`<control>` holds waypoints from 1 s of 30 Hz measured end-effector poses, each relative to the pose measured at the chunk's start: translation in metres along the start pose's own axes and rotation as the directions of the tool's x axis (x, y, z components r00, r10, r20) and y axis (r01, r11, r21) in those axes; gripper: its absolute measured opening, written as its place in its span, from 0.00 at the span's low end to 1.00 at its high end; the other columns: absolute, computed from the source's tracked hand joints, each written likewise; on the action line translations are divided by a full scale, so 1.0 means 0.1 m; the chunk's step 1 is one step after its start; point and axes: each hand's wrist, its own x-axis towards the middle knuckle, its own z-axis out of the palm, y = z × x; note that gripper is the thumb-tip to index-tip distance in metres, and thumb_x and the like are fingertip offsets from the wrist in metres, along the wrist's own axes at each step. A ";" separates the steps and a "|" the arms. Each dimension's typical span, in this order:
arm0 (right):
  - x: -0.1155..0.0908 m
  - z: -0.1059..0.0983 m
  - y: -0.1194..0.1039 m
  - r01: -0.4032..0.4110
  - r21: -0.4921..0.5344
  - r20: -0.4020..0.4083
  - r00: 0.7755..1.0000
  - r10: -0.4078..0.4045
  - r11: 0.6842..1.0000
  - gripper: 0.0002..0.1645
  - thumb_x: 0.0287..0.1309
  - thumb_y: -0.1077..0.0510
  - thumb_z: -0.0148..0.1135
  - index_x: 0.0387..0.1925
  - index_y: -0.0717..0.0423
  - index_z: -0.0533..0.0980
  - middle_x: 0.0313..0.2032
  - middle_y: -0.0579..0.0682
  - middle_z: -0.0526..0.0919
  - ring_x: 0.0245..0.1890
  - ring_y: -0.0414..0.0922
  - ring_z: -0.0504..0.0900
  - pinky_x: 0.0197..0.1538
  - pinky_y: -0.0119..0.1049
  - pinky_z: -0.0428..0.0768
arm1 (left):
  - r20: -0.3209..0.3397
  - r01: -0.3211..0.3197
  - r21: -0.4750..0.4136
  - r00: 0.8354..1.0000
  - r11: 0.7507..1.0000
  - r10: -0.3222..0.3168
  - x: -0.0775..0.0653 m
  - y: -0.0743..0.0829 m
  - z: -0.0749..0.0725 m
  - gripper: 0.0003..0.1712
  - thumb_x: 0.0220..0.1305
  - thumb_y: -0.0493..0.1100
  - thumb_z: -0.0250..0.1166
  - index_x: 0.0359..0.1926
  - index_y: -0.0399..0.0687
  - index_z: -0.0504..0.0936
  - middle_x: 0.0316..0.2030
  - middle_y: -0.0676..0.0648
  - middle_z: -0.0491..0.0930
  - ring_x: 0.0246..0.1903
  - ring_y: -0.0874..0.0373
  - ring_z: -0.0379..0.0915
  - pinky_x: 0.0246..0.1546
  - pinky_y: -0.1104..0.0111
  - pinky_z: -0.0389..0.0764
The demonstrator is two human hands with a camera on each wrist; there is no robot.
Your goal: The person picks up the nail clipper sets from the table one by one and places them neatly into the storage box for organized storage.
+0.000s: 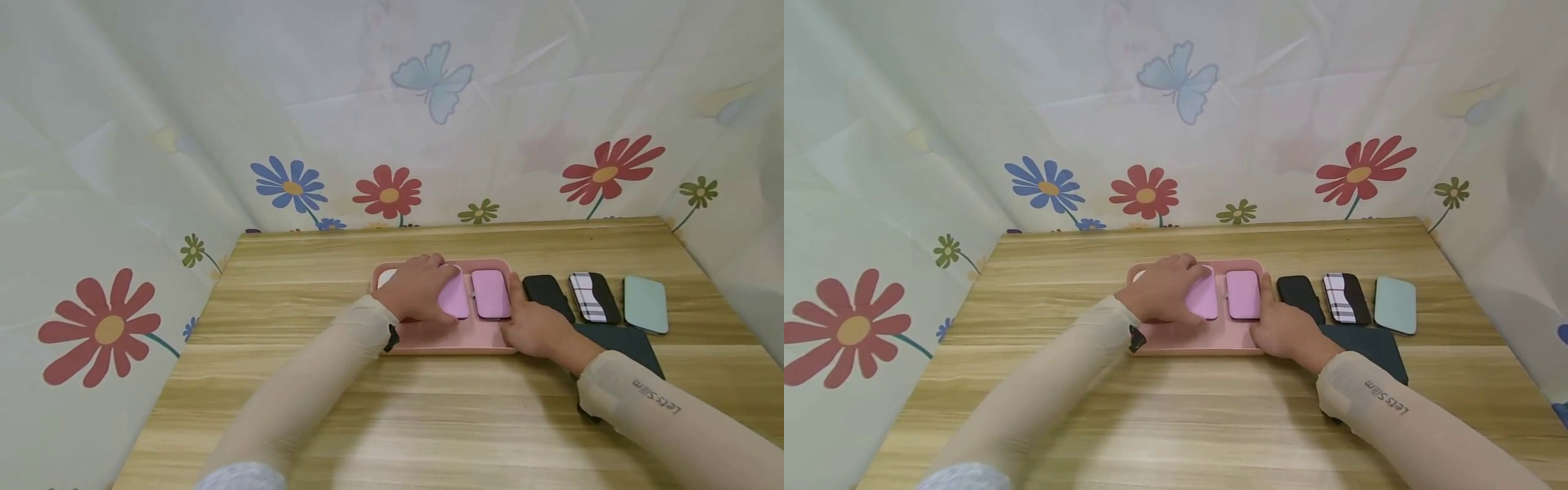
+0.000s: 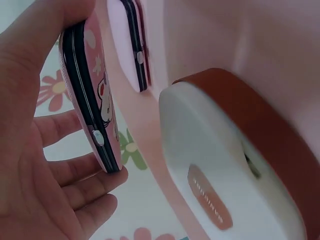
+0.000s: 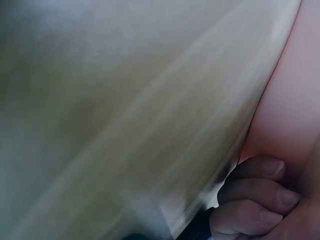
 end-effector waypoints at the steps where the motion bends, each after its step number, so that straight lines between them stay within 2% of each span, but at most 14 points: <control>1: 0.00 0.00 -0.01 0.003 0.002 0.002 1.000 -0.003 1.000 0.58 0.64 0.52 0.47 0.75 0.63 0.20 0.16 0.49 0.74 0.12 0.45 0.68 0.18 0.37 0.60 | 0.007 0.000 0.000 1.000 1.000 0.000 0.01 0.01 0.01 0.48 0.48 0.74 0.67 0.67 0.59 0.71 0.56 0.51 0.72 0.55 0.57 0.68 0.60 0.62 0.72; 6: 0.01 0.00 -0.03 0.020 0.002 0.005 1.000 -0.020 1.000 0.57 0.64 0.51 0.47 0.75 0.63 0.20 0.18 0.50 0.75 0.13 0.45 0.70 0.18 0.38 0.62 | 0.066 0.031 -0.004 0.997 1.000 -0.031 0.07 0.01 0.09 0.49 0.49 0.74 0.67 0.69 0.58 0.70 0.61 0.49 0.71 0.60 0.54 0.67 0.66 0.60 0.69; 14: -0.01 -0.01 -0.01 0.017 -0.027 0.000 1.000 -0.017 0.999 0.58 0.63 0.52 0.47 0.75 0.65 0.21 0.19 0.49 0.77 0.15 0.46 0.73 0.19 0.39 0.65 | 0.111 0.013 -0.019 0.994 1.000 -0.011 0.20 0.07 0.14 0.53 0.48 0.76 0.67 0.72 0.57 0.68 0.66 0.48 0.68 0.63 0.53 0.66 0.65 0.60 0.70; 19: -0.01 -0.02 -0.01 0.025 -0.028 -0.002 1.000 -0.025 0.999 0.57 0.63 0.52 0.47 0.75 0.66 0.22 0.19 0.49 0.77 0.16 0.46 0.73 0.20 0.39 0.66 | 0.144 0.006 0.015 0.990 1.000 -0.008 0.27 0.12 0.16 0.53 0.48 0.77 0.66 0.71 0.58 0.69 0.67 0.48 0.69 0.63 0.53 0.67 0.65 0.59 0.70; 26: -0.02 -0.03 -0.01 0.008 -0.020 0.003 1.000 -0.008 1.000 0.57 0.64 0.51 0.46 0.75 0.65 0.21 0.16 0.49 0.75 0.13 0.45 0.70 0.18 0.38 0.62 | 0.164 -0.013 0.055 0.986 0.998 0.004 0.30 0.15 0.13 0.52 0.47 0.79 0.66 0.69 0.58 0.71 0.64 0.48 0.71 0.62 0.54 0.68 0.64 0.59 0.71; 30: -0.03 -0.04 0.00 0.002 -0.023 0.007 1.000 -0.002 1.000 0.57 0.64 0.51 0.46 0.75 0.64 0.21 0.17 0.50 0.75 0.14 0.46 0.71 0.18 0.39 0.63 | 0.180 -0.003 0.030 0.984 1.000 -0.002 0.32 0.13 0.15 0.51 0.48 0.77 0.67 0.69 0.58 0.72 0.65 0.49 0.70 0.62 0.54 0.67 0.64 0.59 0.71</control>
